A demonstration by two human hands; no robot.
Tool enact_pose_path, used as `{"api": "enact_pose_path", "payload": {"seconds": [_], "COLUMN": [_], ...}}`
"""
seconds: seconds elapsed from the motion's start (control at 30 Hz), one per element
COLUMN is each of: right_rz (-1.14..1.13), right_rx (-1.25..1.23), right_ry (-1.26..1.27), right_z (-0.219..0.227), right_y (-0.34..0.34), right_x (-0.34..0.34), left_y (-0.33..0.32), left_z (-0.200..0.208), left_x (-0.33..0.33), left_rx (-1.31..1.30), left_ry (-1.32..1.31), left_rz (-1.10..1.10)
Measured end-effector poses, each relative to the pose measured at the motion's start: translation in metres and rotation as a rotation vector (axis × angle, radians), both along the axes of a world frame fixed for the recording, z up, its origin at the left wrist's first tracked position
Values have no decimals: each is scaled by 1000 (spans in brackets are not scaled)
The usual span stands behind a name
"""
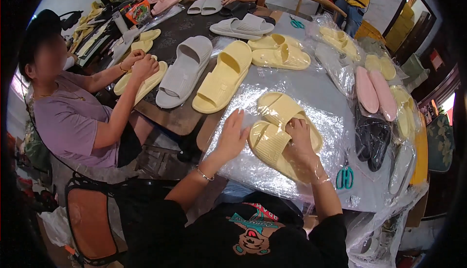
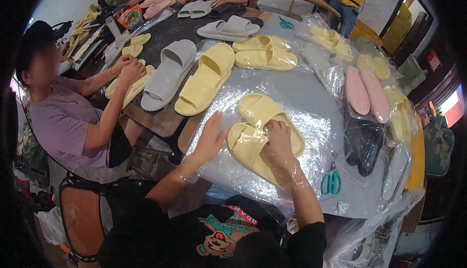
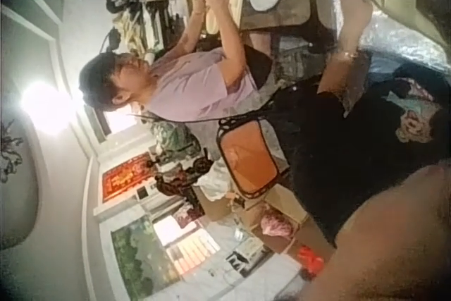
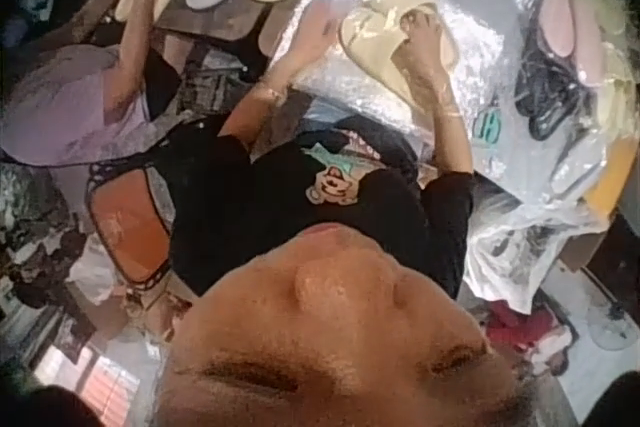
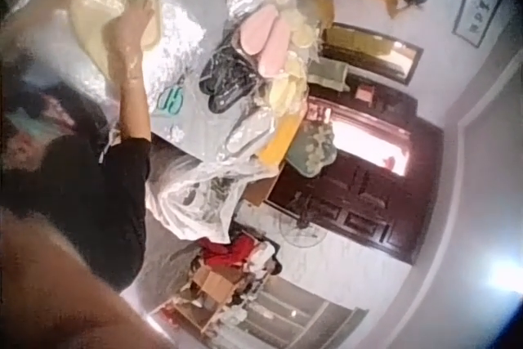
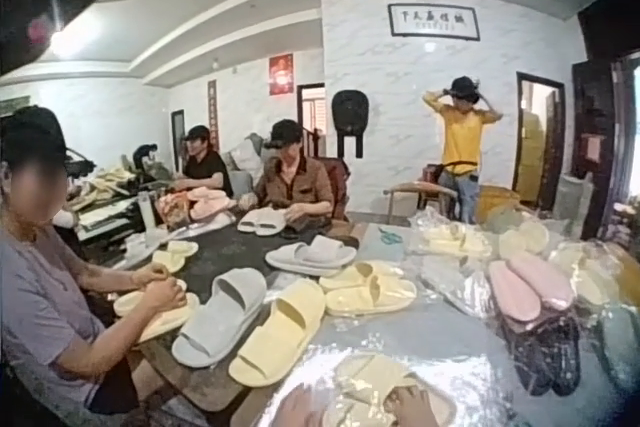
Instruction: Sort and pack various slippers into plastic bags at a workshop table.
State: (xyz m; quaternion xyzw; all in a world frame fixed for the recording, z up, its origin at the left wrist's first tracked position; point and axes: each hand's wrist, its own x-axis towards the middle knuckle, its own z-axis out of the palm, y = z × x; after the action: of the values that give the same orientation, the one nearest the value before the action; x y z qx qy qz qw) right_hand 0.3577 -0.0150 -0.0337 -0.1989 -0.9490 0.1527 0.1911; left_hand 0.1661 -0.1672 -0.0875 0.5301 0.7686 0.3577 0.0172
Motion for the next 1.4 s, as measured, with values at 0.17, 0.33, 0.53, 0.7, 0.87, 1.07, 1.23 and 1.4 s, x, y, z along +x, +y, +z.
{"api": "enact_pose_path", "payload": {"seconds": [0.17, 0.33, 0.53, 0.7, 0.87, 1.07, 1.23, 1.4], "right_rz": [43, -8, -522, -801, -675, -251, -226, -427], "right_rx": [43, -3, -474, -100, -490, -86, -201, -104], "right_ry": [64, -71, 165, 440, 875, 361, 414, 289], "right_z": [47, 61, 83, 59, 83, 101, 80, 21], "right_y": [-29, -35, -47, -14, -38, -55, -31, -11], "right_x": [18, 56, 152, 265, 178, 61, 13, 19], "left_y": [-7, -15, -38, -35, -37, -8, 61, 84], "left_z": [48, 43, 32, 21, 32, 64, 31, 7], "left_x": [-21, -19, -20, -7, 1, 1, 1, -3], "left_rx": [46, -19, -50, -44, -229, 0, 18, -68], "left_ry": [-437, -892, -447, -342, -281, 137, 212, 320], "left_rz": [159, -115, 256, 278, 302, -7, -84, -59]}}
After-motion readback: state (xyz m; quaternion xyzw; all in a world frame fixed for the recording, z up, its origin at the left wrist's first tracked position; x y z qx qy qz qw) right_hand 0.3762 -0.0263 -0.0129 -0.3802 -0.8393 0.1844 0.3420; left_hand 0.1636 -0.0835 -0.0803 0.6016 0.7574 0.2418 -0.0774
